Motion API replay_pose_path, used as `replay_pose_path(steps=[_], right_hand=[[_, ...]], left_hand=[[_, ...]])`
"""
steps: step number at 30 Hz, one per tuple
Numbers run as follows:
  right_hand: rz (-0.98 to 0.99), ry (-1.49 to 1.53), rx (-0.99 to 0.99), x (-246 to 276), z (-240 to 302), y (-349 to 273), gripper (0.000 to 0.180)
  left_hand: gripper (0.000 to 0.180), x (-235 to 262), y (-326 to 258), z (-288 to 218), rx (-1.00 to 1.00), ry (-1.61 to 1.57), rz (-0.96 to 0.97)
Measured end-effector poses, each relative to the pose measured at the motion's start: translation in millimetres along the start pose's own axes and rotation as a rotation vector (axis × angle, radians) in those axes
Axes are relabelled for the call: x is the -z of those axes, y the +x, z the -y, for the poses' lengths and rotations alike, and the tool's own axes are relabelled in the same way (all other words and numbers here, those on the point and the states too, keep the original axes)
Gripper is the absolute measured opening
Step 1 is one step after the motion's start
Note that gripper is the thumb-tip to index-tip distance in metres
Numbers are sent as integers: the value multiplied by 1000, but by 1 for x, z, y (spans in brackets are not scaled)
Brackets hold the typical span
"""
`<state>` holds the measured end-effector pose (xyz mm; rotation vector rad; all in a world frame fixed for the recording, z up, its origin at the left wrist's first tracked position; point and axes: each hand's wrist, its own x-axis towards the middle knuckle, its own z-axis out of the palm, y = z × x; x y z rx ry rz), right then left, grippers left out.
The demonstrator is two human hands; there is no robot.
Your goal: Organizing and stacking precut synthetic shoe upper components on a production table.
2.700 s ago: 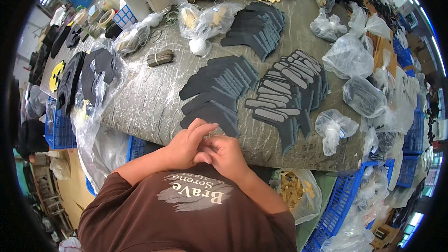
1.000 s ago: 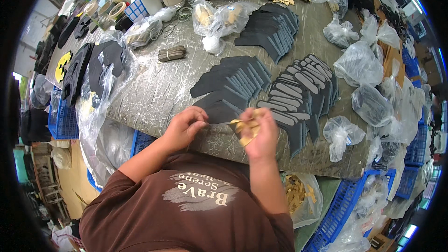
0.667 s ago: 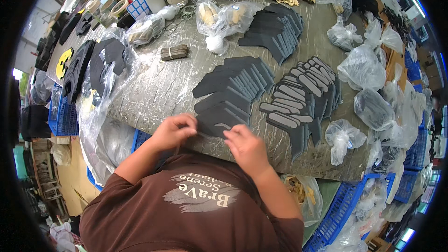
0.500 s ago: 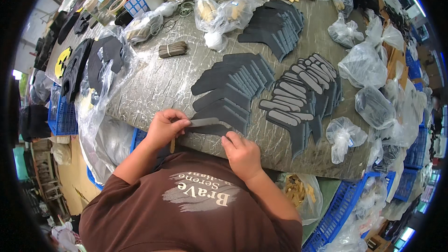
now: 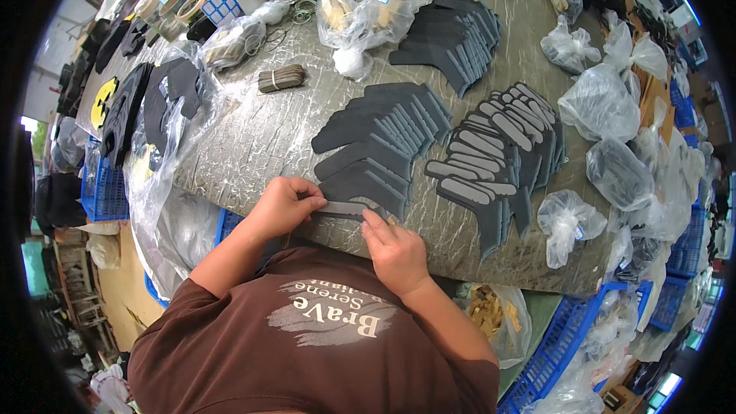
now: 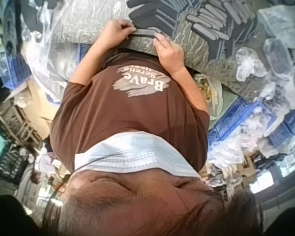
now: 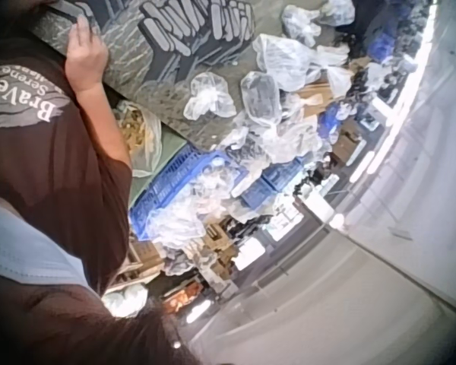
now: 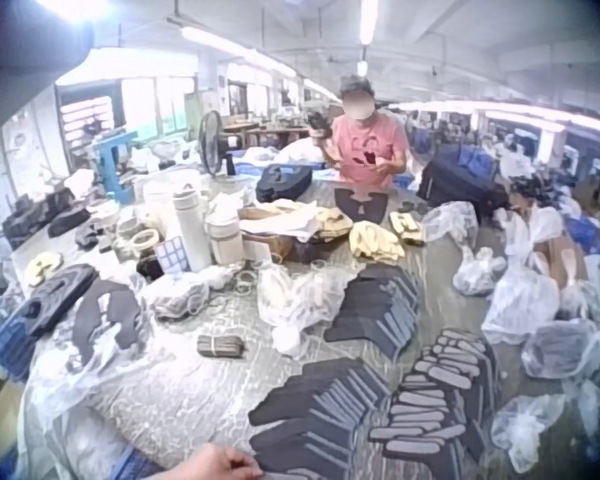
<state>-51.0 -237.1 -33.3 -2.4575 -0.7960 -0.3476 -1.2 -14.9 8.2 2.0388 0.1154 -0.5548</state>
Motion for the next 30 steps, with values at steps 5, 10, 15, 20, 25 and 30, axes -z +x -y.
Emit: replay_pose_path(steps=[5,10,15,20,25,30], right_hand=[[39,-8,9,1,0,2,14],[75,-25,-19,1,3,3,16],[13,27,-96,3,2,1,18],[-292,195,-362,14,5,11,18],[-283,341,-699,68,-27,6,9],[-412,-76,-679,89,-56,-9,9]], left_hand=[[14,1,0,-2,-8,14,-2],[10,-3,1,9,-234,217,-120],[7,-7,-1,11,-407,413,-203],[13,-10,-9,9,-306,2,-16],[27,-20,-1,12,-557,135,-68],[30,-4,10,5,-528,557,171]])
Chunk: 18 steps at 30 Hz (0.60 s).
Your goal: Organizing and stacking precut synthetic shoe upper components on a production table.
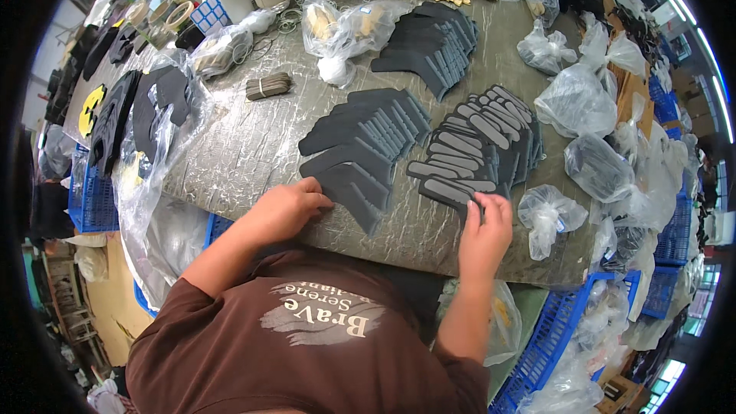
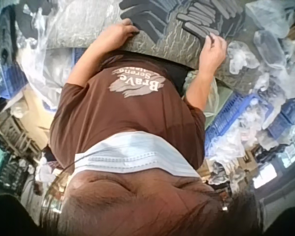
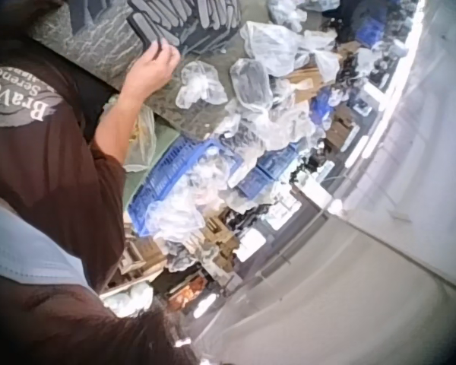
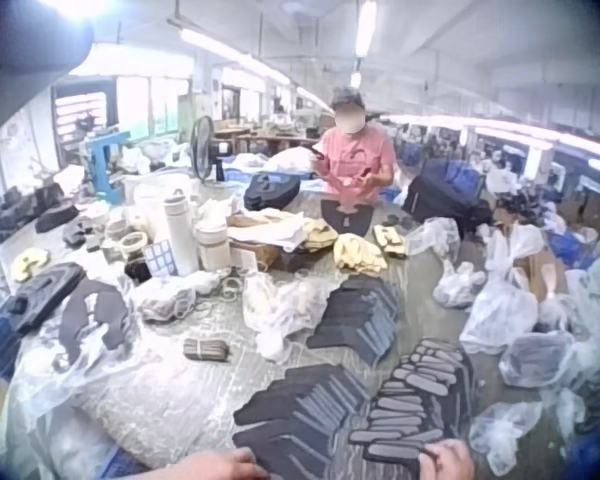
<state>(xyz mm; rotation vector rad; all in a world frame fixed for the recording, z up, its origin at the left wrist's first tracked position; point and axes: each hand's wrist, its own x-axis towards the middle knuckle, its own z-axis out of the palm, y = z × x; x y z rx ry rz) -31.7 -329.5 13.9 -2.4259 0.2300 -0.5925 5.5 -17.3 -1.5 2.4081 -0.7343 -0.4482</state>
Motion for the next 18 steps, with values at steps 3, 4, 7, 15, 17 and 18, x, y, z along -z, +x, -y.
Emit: replay_pose_path(steps=[3,4,7,15,17,18], right_hand=[[88,204,-17,-17,31,-18,8],[242,384,-99,-26,38,-32,8],[652,734,-124,-47,81,-49,11],[823,831,-19,-56,91,-46,8],[829,814,-6,-56,93,-46,8],[809,816,10,-56,94,-46,8]], left_hand=[[36,7,-1,-12,-56,-110,-24],[42,8,-1,-22,-146,-262,-123],[71,-7,-5,-35,-246,-272,-190],[78,-10,-8,-39,-345,-146,-281],[78,-12,-8,-38,-330,-142,-270],[79,-13,-8,-37,-320,-137,-258]])
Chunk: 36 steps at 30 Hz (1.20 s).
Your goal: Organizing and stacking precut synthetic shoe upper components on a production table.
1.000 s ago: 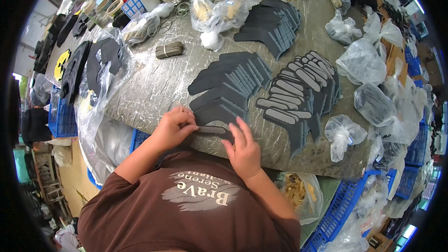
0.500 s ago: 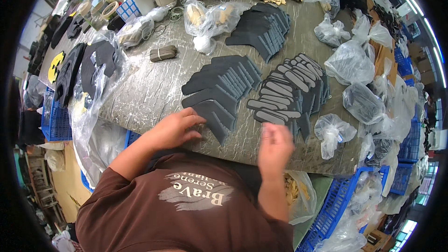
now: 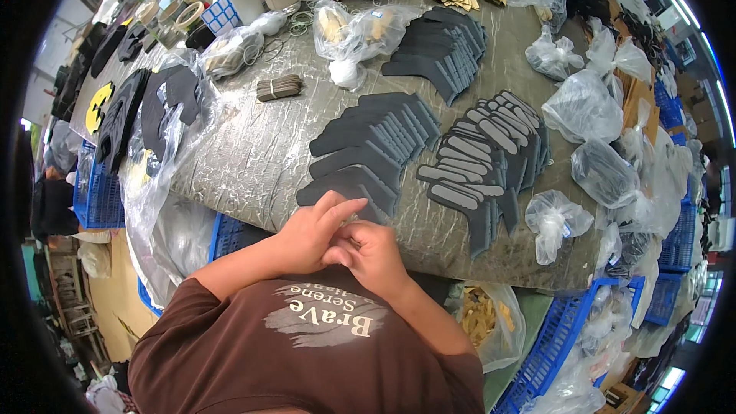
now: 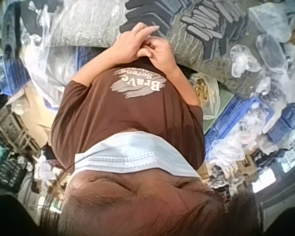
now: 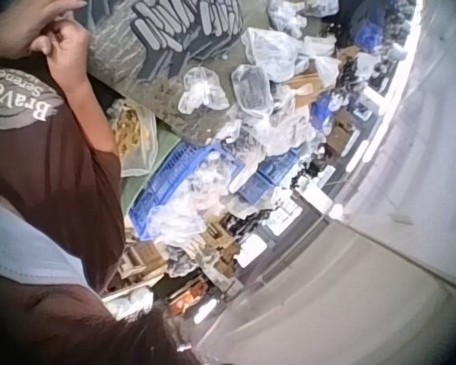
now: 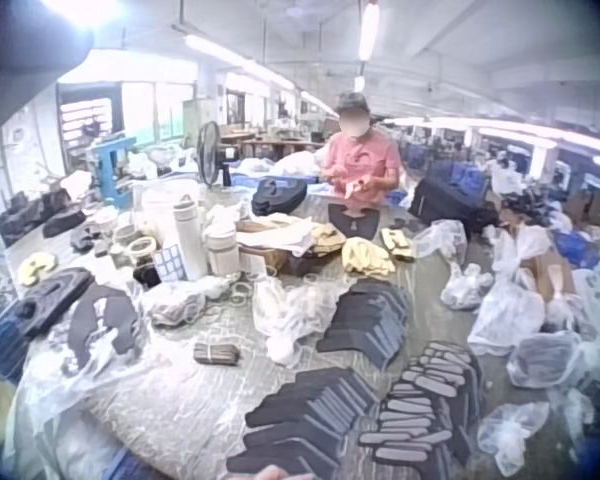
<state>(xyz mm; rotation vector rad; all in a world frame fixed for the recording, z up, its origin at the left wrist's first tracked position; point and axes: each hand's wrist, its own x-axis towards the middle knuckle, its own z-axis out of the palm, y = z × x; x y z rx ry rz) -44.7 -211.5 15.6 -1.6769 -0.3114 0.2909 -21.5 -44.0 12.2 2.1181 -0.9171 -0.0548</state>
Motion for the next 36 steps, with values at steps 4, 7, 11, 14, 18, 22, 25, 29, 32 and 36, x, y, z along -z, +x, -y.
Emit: replay_pose_path(steps=[4,7,11,14,18,22,25,29,32,36], right_hand=[[-63,202,-41,-6,0,0,7],[-40,131,-80,-3,-5,0,8],[-60,84,-48,-4,-5,1,9],[-36,62,-114,-4,-5,1,8],[-67,347,-194,-11,-20,-2,5],[-53,801,-362,-6,-25,-3,3],[-19,921,-347,-3,-19,2,5],[-40,816,-299,-7,-21,2,9],[-365,896,-271,-4,-13,16,9],[-298,1074,-36,43,-53,26,8]], left_hand=[[81,0,0,0,-2,-20,21],[83,0,1,2,-15,-43,-5],[83,0,1,2,25,-45,21],[84,-2,-1,4,23,-76,24],[74,-4,1,6,-16,-215,-29],[48,-6,-1,6,239,-658,-138],[17,1,4,14,76,-430,-192],[16,10,-2,10,36,-326,-118],[14,12,-13,19,62,-280,-212],[6,22,-24,29,794,-488,-373]])
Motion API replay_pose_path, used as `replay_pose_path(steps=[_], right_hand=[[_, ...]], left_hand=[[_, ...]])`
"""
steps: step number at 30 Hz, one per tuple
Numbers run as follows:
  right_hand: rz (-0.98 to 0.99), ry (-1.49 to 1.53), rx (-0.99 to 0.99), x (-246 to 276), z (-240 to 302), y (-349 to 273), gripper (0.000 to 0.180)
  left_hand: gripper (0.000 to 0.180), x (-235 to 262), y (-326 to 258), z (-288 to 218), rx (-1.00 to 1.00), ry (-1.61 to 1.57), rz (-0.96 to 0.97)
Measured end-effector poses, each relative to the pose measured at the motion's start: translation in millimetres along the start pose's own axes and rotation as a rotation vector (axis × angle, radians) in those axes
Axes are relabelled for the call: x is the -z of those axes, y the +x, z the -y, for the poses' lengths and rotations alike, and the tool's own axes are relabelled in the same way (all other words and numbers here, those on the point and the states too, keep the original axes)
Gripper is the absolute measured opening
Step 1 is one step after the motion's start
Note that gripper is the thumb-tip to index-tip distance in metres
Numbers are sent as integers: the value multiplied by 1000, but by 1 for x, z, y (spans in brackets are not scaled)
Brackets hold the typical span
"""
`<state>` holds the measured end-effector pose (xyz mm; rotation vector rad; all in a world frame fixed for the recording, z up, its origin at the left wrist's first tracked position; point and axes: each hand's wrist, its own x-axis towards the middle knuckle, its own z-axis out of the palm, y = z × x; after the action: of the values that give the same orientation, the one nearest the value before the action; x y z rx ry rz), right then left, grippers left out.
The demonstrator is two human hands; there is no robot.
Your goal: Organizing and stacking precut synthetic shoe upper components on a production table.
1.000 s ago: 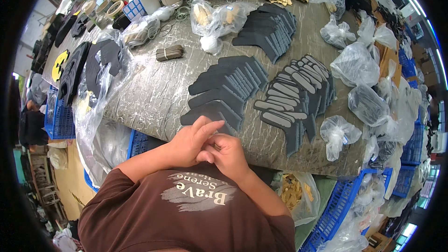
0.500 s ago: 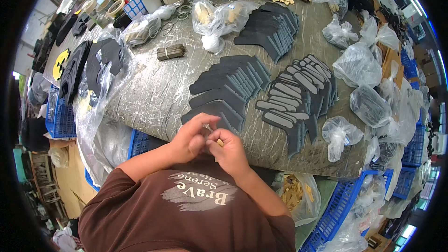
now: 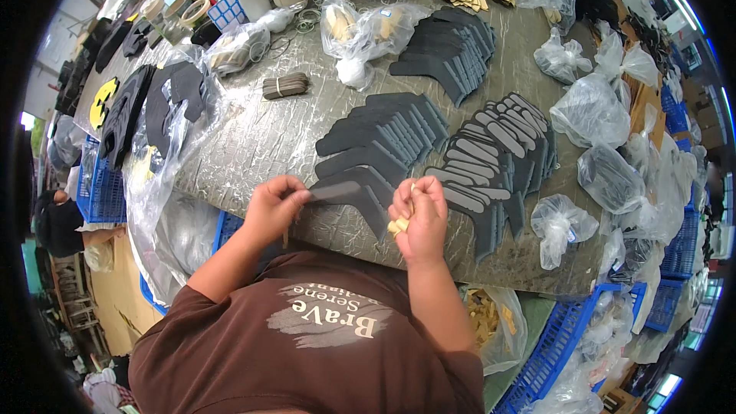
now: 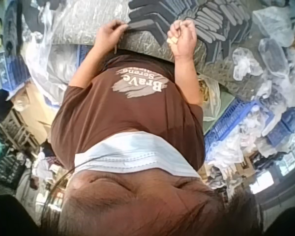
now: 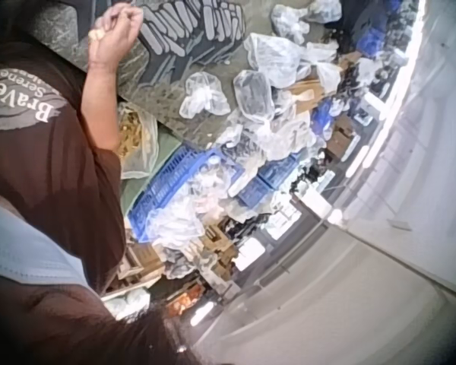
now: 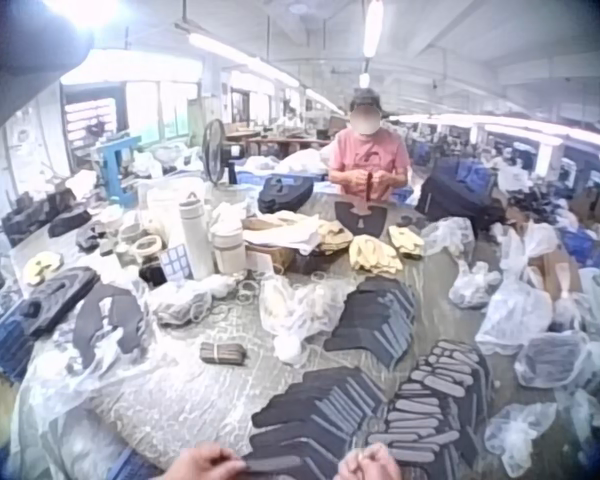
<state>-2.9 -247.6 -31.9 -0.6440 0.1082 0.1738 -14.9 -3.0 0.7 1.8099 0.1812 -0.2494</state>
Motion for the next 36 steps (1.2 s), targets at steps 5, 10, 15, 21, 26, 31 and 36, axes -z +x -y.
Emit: replay_pose_path(steps=[5,10,15,21,26,31,36], right_hand=[[440,-1728,701,-23,-10,1,12],[446,-1899,675,-18,-28,-15,11],[440,-1917,688,-19,-27,-14,12],[459,-1923,748,-14,-30,-12,12],[486,-1947,716,-16,-29,-12,13],[476,-1987,680,-18,-29,-12,12],[443,-1943,669,-18,-27,-13,14]], left_hand=[[9,13,15,4,45,34,38],[9,12,17,1,111,125,80],[9,12,19,2,139,115,98],[10,10,20,2,182,114,80],[11,10,20,1,158,150,78],[10,6,19,7,21,284,7],[9,4,20,17,-249,506,-50]])
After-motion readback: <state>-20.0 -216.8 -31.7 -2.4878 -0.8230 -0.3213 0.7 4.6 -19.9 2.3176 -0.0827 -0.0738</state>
